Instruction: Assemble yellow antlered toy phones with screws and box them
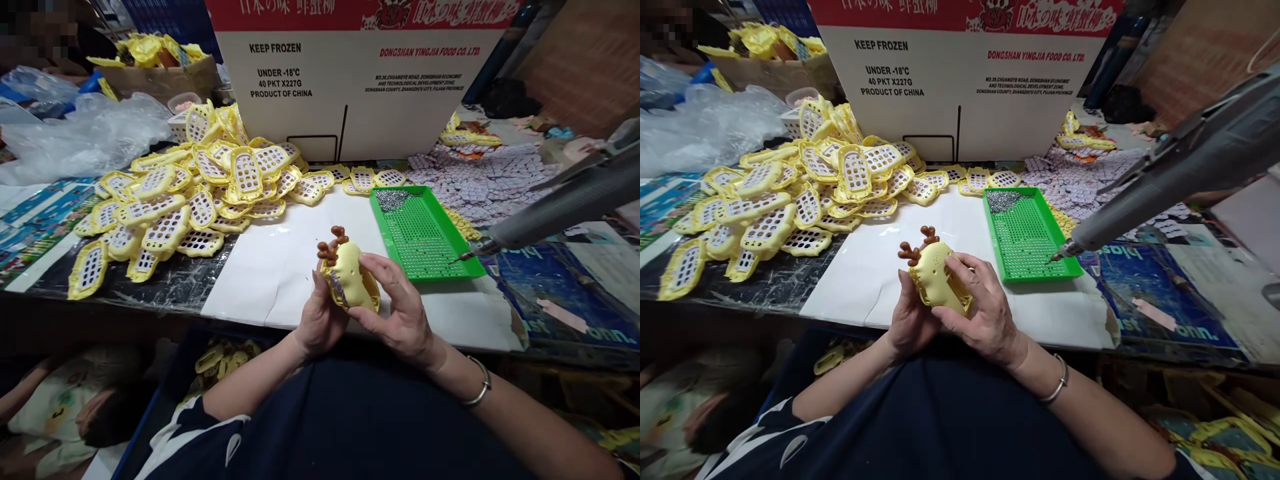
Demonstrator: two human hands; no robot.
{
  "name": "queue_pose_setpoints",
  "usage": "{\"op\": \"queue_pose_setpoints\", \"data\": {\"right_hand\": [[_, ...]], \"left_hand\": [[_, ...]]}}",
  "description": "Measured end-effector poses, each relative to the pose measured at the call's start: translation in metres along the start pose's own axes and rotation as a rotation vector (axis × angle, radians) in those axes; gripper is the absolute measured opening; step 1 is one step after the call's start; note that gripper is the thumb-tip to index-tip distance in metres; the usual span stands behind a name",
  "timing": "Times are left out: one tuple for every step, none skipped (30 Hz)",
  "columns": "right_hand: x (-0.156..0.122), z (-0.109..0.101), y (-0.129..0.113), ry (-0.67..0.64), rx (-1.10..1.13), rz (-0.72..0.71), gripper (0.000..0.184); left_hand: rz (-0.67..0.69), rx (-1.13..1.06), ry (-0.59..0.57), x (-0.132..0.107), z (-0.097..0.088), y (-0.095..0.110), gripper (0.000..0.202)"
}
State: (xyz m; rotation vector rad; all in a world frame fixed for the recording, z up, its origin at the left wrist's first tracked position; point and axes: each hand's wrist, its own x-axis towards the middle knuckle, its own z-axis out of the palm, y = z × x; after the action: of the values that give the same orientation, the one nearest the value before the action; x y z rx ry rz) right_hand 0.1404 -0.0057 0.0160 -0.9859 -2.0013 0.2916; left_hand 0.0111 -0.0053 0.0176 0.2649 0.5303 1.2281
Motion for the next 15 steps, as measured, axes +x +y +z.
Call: {"op": "queue_pose_setpoints", "data": {"right_hand": [[-0.0002,-0.0001,0.0003,-0.001,0.004,0.016,0.063],[-0.0003,0.0000,0.0006,-0.004,0.000,0.023,0.063],[-0.0004,0.0001,0.0009,-0.008,-0.009,0.020,0.063],[-0.0003,0.0004,0.0011,-0.009,-0.023,0.008,0.064],[-0.0001,0.0008,0.0013,-0.011,-0.038,-0.009,0.064],[0.0001,0.0012,0.0015,-0.011,-0.052,-0.028,0.064],[0.0003,0.0017,0.0015,-0.011,-0.064,-0.044,0.065],[0.0006,0.0021,0.0015,-0.012,-0.075,-0.055,0.065],[0.0008,0.0025,0.0015,-0.015,-0.082,-0.061,0.064],[0.0010,0.0028,0.0014,-0.020,-0.088,-0.065,0.064],[0.0011,0.0030,0.0013,-0.023,-0.092,-0.068,0.064],[0.0012,0.0030,0.0012,-0.024,-0.095,-0.073,0.064],[0.0013,0.0029,0.0012,-0.024,-0.100,-0.082,0.065],[0.0014,0.0028,0.0011,-0.022,-0.106,-0.096,0.065],[0.0015,0.0025,0.0009,-0.017,-0.115,-0.114,0.066]], "left_hand": [[-0.004,-0.003,0.008,0.0003,0.0002,-0.0003,0.052],[-0.007,-0.002,0.014,0.0005,0.0002,-0.0006,0.052],[-0.010,0.004,0.017,0.0006,-0.0002,-0.0009,0.052],[-0.012,0.011,0.013,0.0006,-0.0008,-0.0013,0.053],[-0.013,0.018,0.005,0.0006,-0.0016,-0.0018,0.053],[-0.014,0.025,-0.005,0.0006,-0.0025,-0.0023,0.055],[-0.016,0.031,-0.018,0.0007,-0.0035,-0.0028,0.057],[-0.021,0.035,-0.032,0.0008,-0.0044,-0.0033,0.059],[-0.025,0.038,-0.046,0.0010,-0.0052,-0.0037,0.062],[-0.027,0.039,-0.058,0.0012,-0.0057,-0.0040,0.064],[-0.019,0.040,-0.066,0.0014,-0.0059,-0.0043,0.066],[-0.004,0.040,-0.071,0.0015,-0.0059,-0.0045,0.066],[0.017,0.041,-0.075,0.0016,-0.0058,-0.0046,0.066],[0.040,0.045,-0.077,0.0014,-0.0057,-0.0048,0.065],[0.063,0.048,-0.078,0.0011,-0.0058,-0.0051,0.064]]}}
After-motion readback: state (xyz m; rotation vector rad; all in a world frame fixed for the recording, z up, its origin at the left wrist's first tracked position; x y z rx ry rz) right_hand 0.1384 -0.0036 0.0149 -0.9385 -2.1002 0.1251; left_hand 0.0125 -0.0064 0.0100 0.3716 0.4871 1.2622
